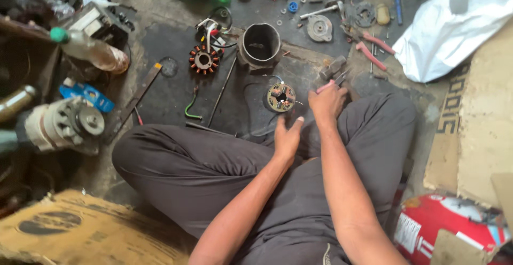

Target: The person sits on the workshop floor rewinding copper wire around a small motor armature held in their lap. They feed and press the wire into place by hand and use pliers to grip and trim the wire ends while turning the armature.

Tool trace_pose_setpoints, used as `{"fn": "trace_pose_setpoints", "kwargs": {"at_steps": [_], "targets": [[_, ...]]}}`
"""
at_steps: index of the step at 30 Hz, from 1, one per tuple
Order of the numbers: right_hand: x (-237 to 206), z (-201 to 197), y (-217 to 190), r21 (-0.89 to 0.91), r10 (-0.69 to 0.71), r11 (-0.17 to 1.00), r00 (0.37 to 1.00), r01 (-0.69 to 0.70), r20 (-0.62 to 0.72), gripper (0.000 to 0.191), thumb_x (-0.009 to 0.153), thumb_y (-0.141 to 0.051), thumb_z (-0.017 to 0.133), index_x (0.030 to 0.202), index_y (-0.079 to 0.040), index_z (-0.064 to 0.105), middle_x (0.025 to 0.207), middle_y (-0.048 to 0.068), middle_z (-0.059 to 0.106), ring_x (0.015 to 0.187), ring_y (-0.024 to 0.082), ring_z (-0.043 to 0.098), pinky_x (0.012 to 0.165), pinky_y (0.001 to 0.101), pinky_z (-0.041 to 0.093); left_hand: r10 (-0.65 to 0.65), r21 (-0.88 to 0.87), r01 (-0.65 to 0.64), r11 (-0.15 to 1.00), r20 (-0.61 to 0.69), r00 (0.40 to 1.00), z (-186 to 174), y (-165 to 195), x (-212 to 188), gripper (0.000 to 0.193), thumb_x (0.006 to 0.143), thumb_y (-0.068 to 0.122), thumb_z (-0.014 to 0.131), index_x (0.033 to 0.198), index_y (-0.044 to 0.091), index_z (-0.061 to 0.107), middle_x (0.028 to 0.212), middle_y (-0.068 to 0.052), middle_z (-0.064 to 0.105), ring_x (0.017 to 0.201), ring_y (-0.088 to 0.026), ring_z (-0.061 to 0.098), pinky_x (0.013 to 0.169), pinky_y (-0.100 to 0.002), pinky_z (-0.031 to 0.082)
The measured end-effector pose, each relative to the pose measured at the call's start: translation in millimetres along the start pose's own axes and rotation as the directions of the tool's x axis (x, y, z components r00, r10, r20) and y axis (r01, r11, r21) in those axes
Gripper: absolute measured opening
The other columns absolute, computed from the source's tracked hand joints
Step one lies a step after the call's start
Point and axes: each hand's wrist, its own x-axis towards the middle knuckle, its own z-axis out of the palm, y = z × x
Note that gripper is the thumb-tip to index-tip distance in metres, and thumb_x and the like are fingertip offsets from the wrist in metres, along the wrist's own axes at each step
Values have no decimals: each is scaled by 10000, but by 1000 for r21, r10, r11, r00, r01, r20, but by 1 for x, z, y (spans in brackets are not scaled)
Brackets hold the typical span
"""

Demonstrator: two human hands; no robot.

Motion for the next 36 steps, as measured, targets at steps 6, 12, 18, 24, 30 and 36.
{"fn": "trace_pose_setpoints", "kwargs": {"at_steps": [6,12,18,24,30,36], "targets": [[36,-51,61,750,-50,339,785,-568,617,278,808,19,523,1083,-4,558,899,117,588,730,261,585,657,429,511,326,708,-202,677,-42,944,28,37,-24,266,879,340,725,1025,118,741,981,-139,738,946,-366,677,808,-466,490],[8,-138,97,637,-327,617,586,-462,742,404,804,50,483,1182,11,619,975,112,694,886,247,696,802,382,575,380,649,-246,720,-71,922,33,68,-19,253,917,247,682,1113,91,716,901,-155,751,836,-383,722,726,-460,530],[-18,-159,79,-106,-807,574,582,812,94,274,1031,-227,637,1208,-29,707,1210,127,609,1185,330,547,1092,517,390,185,409,-127,904,-105,977,40,48,-4,221,924,182,712,1087,35,737,806,-90,757,718,-170,710,696,-313,548],[-22,-149,78,-251,-832,512,547,821,90,298,1007,-273,630,1227,-89,712,1327,93,577,1322,303,478,1160,576,307,254,220,-230,948,-89,963,37,42,-5,172,968,142,709,1075,7,711,842,-58,700,751,-73,594,690,-252,507],[-10,-124,77,-249,-874,462,484,851,35,304,1030,-293,647,1261,-105,708,1379,91,552,1362,298,449,1177,541,306,436,413,-390,823,-20,900,42,64,-16,161,930,130,717,1040,17,683,792,-76,704,634,-109,608,585,-283,484],[9,-107,66,-187,-929,364,371,912,1,301,1032,-301,660,1270,-126,713,1323,96,550,1294,307,466,1126,514,349,400,400,-377,835,27,916,40,76,-14,132,922,107,711,1033,37,694,820,-69,723,570,-127,564,548,-288,459]]}}
